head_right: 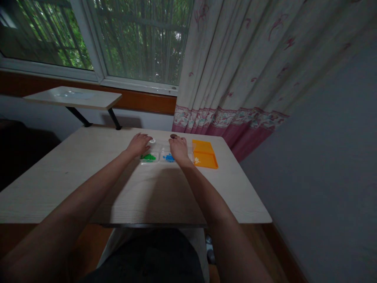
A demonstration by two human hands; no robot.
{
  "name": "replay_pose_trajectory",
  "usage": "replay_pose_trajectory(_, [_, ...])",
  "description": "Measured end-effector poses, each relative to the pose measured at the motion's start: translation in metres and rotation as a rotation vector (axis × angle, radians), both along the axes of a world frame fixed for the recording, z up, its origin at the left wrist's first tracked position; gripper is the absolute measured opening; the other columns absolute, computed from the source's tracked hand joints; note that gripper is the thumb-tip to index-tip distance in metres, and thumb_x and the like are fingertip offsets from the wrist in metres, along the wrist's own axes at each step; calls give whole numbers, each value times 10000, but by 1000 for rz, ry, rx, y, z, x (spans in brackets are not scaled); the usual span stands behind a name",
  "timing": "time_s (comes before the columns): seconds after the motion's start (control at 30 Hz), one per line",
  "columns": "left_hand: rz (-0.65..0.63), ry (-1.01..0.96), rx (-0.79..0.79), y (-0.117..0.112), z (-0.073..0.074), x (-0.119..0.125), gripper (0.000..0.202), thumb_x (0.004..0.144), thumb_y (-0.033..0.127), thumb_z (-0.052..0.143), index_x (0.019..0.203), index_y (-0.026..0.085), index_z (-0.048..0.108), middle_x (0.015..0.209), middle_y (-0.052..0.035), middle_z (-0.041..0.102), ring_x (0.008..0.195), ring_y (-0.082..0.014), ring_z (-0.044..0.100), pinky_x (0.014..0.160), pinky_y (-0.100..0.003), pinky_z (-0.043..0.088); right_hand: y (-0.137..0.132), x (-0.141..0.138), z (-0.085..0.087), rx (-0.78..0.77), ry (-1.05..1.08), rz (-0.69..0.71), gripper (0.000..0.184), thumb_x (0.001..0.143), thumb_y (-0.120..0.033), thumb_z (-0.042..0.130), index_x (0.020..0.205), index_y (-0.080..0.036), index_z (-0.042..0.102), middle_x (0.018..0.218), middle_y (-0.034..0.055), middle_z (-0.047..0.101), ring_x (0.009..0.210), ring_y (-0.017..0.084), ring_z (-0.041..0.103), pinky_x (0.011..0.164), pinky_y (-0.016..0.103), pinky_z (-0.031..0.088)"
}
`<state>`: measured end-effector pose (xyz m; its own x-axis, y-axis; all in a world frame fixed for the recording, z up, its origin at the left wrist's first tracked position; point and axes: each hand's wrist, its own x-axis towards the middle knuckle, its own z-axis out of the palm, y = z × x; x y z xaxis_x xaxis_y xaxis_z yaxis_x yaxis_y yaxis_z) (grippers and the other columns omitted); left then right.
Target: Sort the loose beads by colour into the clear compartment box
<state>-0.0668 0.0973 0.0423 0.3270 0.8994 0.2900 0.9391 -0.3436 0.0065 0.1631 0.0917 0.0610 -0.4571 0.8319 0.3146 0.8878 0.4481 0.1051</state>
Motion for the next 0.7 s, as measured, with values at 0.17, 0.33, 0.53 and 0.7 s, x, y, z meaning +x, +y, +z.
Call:
replay_pose_trajectory(0.17, [-62, 69, 28, -22, 2, 0, 232, 887, 195, 535, 1033, 149, 710, 1004, -145, 734, 1037, -275, 662, 1090, -423, 398, -12, 4, -13, -5, -60, 29, 286, 978, -170, 412, 1082, -129, 676, 1192, 183, 695, 1218, 265, 550, 1049, 432, 283])
replay_pose_trajectory(0.33, [-61, -8, 49, -64, -26, 6, 444, 964, 369, 469, 1305, 123, 610, 1288, -166, 655, 1215, -274, 595, 1098, -396, 415, -43, 12, -44, -38, 53, 90, 378, 1010, -334, 431, 1265, -121, 611, 1351, 178, 620, 1325, 267, 495, 1134, 478, 232])
replay_pose_trajectory(0.53, [-50, 40, 69, -94, -52, 12, 560, 999, 436, 390, 1403, 70, 521, 1491, -214, 474, 1401, -314, 438, 1228, -523, 204, -65, 11, -65, -69, 102, 76, 427, 1016, -342, 407, 1331, -108, 575, 1421, 189, 560, 1362, 270, 474, 1190, 510, 205])
replay_pose_trajectory(0.7, [-53, 21, 50, -98, -59, 11, 569, 1017, 411, 327, 1451, 72, 470, 1540, -221, 398, 1458, -310, 358, 1240, -549, 153, -69, 6, -73, -95, 63, 62, 486, 1008, -281, 391, 1407, -25, 494, 1486, 211, 483, 1421, 288, 406, 1221, 468, 212])
